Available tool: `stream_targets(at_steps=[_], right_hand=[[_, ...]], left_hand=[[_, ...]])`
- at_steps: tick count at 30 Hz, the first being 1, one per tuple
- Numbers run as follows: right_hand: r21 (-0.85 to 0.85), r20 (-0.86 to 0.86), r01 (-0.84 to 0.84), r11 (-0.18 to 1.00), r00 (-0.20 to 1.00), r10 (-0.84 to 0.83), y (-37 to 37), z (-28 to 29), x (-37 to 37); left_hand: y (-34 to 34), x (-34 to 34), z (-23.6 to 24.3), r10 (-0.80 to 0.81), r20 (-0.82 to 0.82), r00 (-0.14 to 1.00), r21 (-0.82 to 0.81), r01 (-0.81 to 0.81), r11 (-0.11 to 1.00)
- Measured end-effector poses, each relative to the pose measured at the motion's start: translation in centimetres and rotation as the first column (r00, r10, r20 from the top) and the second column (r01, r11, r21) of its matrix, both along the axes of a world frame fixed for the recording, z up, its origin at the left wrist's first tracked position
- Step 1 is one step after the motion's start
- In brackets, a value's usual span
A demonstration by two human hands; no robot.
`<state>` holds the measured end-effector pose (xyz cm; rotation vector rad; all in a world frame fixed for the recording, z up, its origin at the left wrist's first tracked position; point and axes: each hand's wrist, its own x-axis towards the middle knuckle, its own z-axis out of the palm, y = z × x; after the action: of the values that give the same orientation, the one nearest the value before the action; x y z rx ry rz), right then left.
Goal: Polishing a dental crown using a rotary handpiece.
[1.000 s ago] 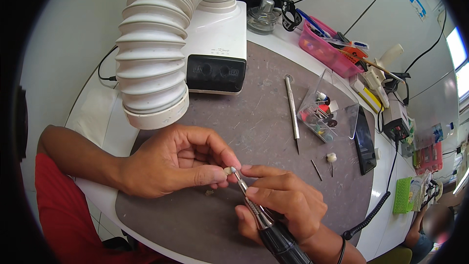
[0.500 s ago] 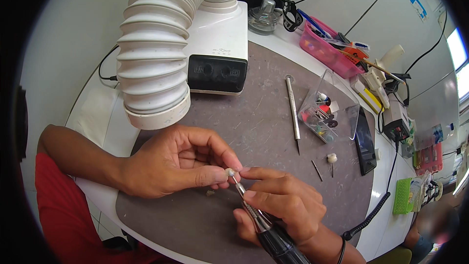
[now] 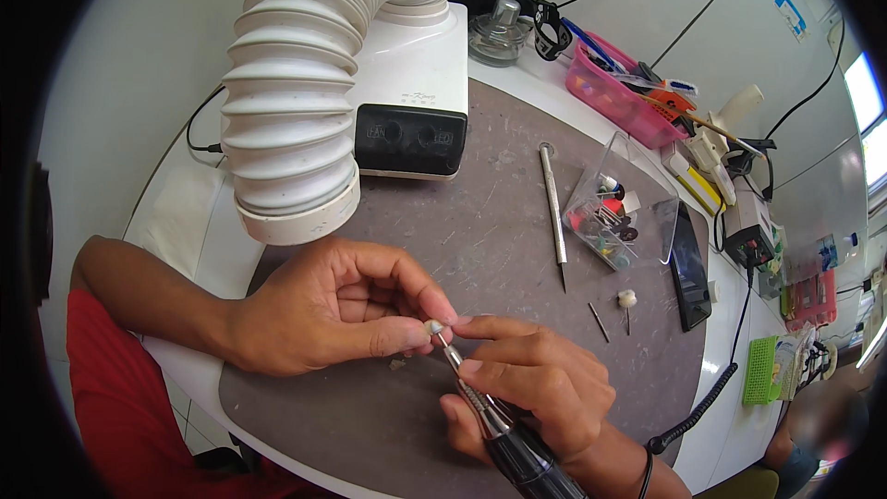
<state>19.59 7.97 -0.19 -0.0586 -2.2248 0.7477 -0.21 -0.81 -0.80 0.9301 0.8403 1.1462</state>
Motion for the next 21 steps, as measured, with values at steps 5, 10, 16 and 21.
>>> stream_targets(at_steps=[5,10,16,21], right_hand=[[0.019,-0.028,0.024,1.0,0.999,-0.023,0.05,-0.11,0.01],[0.003,-0.027,0.036,0.999,0.999,-0.036,0.0,-0.24,0.09],[0.022,-0.015,0.038,0.999,0.999,-0.038,0.11,-0.2,0.24],[0.034,0.009,0.034,0.999,0.999,-0.035,0.09,-0.13,0.25]], left_hand=[[-0.09,0.02,0.22,0.008,0.011,1.0,-0.006,-0.008,1.0],[0.01,0.05,0.1,0.01,0.026,1.0,-0.012,-0.01,1.0],[0.06,0.02,0.0,0.001,0.046,0.999,0.003,-0.001,1.0],[0.07,-0.16,0.19,-0.02,0.036,0.999,-0.009,0.02,1.0]])
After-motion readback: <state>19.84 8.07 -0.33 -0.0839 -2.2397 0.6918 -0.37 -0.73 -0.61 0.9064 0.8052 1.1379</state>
